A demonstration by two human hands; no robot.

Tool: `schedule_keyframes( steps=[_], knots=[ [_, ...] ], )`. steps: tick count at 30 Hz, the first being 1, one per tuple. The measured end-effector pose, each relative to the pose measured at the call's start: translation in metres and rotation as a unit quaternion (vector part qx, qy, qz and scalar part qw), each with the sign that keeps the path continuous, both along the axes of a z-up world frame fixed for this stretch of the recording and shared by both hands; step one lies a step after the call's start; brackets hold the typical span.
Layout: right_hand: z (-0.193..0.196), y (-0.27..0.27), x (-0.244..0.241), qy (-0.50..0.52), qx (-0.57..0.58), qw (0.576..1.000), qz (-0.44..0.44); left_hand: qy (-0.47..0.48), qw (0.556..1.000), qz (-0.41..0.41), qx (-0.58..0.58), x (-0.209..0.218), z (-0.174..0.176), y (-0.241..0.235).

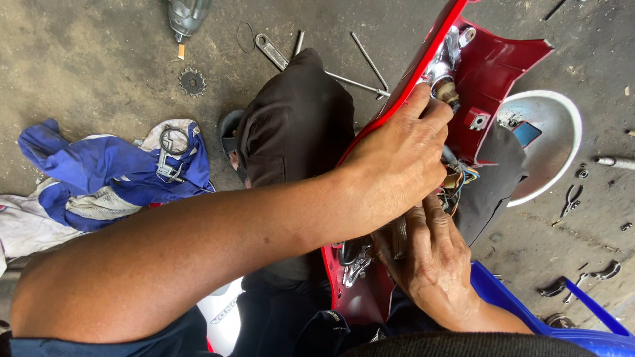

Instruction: The person works on the internal components of a red motorcycle fairing, using a screwdriver to remove a part and then manipulating wires and connectors by hand. They then place the fairing on the floor and move towards the motorcycle.

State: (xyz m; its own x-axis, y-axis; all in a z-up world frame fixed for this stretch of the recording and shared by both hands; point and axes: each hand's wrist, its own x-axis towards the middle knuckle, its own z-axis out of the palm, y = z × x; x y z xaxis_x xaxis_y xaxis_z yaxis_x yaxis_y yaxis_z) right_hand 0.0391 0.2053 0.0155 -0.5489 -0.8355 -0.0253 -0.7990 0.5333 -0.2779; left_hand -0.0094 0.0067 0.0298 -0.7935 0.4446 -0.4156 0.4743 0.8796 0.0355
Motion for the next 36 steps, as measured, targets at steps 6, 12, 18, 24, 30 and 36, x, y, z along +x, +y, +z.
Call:
schedule_keyframes(
  steps=[6, 12, 18, 24, 30, 36],
  knots=[
    [0.001, 0.000, 0.001, -0.045, -0.001, 0.998, -0.045, 0.016, 1.000, 0.006, 0.000, 0.002, 0.002, -0.001],
    [0.012, -0.016, -0.010, -0.049, 0.017, 0.998, -0.035, 0.018, 1.000, 0.024, 0.004, 0.008, -0.004, 0.003],
    [0.010, -0.017, -0.016, -0.072, 0.029, 0.996, -0.037, 0.116, 0.988, 0.048, 0.095, 0.034, -0.022, -0.002],
    [0.046, 0.017, -0.032, -0.110, -0.027, 0.993, -0.016, 0.164, 0.939, 0.072, 0.295, 0.070, 0.001, -0.021],
    [0.023, 0.042, -0.010, -0.091, 0.030, 0.995, -0.014, -0.005, 0.960, 0.079, 0.268, 0.083, -0.004, -0.012],
    [0.038, 0.039, -0.013, -0.146, -0.053, 0.988, -0.018, 0.041, 0.961, 0.062, 0.265, 0.072, -0.019, -0.011]
  ],
)
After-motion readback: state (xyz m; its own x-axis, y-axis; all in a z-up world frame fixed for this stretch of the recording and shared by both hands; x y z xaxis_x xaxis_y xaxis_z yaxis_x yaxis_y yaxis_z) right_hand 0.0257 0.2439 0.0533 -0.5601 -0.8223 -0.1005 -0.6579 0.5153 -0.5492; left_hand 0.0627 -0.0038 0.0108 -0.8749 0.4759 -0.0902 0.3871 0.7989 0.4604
